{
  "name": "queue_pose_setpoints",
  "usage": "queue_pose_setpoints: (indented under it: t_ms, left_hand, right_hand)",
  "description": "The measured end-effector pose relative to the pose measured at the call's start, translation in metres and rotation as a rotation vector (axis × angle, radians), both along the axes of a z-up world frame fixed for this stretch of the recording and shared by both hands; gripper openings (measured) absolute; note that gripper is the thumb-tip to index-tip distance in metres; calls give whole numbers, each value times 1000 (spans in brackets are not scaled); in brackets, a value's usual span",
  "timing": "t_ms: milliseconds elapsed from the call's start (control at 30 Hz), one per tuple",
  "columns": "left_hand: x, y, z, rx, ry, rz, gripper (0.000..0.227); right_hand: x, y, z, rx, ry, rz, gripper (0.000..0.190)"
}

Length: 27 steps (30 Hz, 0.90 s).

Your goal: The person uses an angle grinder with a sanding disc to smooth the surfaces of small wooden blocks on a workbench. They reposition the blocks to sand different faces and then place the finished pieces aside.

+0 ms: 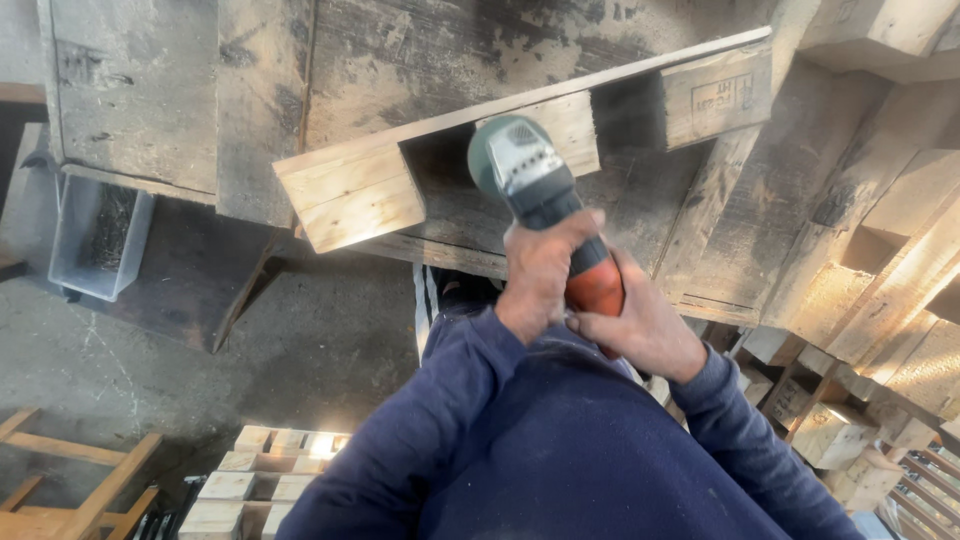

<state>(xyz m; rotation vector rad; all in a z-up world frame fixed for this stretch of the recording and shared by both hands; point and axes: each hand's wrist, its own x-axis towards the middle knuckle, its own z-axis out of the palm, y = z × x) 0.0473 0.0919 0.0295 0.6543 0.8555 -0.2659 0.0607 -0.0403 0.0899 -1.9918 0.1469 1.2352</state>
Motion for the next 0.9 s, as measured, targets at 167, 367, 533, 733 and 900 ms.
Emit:
queue_pose_setpoints:
  t_ms: [167, 367, 533, 733, 900]
  left_hand:
    - [13, -2, -10, -46, 28, -32, 31]
    - [32, -28, -23, -5, -51, -225, 35]
    - [33, -37, -22, 47, -37, -262, 39]
    - [25, -28, -13, 44, -148, -215, 39]
    - [43, -23, -19, 25, -76, -249, 36]
  right_hand:
    - [7, -4, 0, 40, -30, -47, 77]
    - [10, -22, -5, -113, -89, -88, 73]
    - [13, -29, -3, -107, -196, -14, 74]
    - [7, -25, 1, -165, -62, -80, 73]
    - [20, -23, -3, -130, -153, -24, 72]
